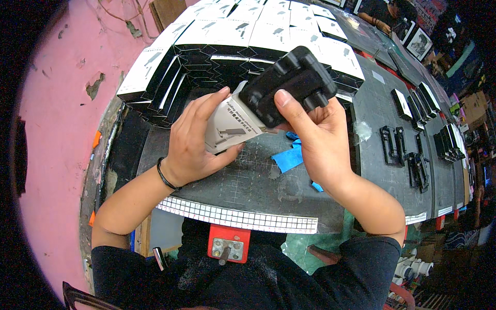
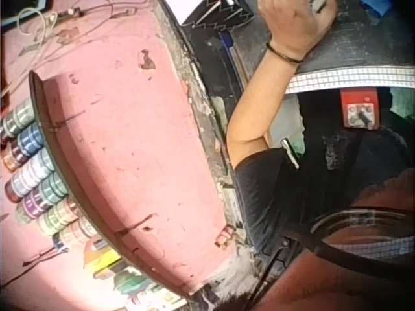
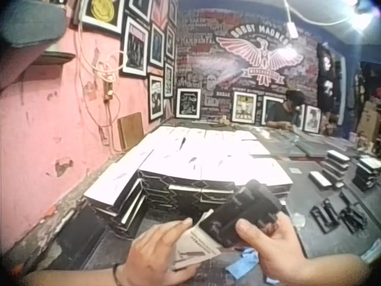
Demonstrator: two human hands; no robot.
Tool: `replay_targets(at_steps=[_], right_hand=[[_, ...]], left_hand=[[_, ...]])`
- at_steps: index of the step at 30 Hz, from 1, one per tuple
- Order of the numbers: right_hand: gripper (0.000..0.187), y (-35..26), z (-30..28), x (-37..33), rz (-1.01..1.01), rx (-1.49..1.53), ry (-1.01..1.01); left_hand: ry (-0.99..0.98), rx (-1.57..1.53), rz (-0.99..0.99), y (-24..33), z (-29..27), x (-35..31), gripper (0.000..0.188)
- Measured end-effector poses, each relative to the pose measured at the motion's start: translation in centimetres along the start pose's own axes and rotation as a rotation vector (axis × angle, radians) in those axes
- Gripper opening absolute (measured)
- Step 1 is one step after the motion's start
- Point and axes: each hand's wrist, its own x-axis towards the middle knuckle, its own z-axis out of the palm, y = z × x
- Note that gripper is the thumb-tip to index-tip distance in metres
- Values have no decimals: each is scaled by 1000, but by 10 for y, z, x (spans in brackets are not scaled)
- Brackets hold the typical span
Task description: The person is assembling and cleaning car phone mounts before packing them into boxes.
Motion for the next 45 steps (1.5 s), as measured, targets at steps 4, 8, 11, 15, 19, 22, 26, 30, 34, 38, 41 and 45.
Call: replay_targets(at_steps=[4,8,11,15,19,22,26,30,34,38,41,45], right_hand=[[27,4,3,-2,15,-46,7],[26,7,2,-5,34,-29,7],[26,10,2,-7,-15,-76,22],[28,13,2,-6,-73,-50,32],[45,16,3,0,-84,42,91],[59,19,7,1,-249,-30,104],[65,28,9,1,-297,-13,128],[66,39,3,0,-246,-164,105],[42,46,0,-5,-230,-282,-47],[50,47,-1,-10,-428,-689,-184],[53,44,2,-12,-543,-784,-191],[53,39,-8,-7,-607,-756,-234]], left_hand=[[-18,-1,-11,1,0,-2,98],[-43,-18,11,-2,-1,-3,100],[-23,-32,22,-3,0,-3,102],[-11,-48,39,-1,0,-3,105],[-18,-95,57,-2,1,0,105],[17,-107,40,-2,3,-1,105],[-24,-71,37,0,2,-2,106],[-48,-28,19,1,3,-1,104],[-24,-10,-31,1,3,0,103],[-58,16,-12,-1,5,0,102],[-48,10,-13,-2,5,-1,101],[-2,-69,-25,-4,3,0,103]])
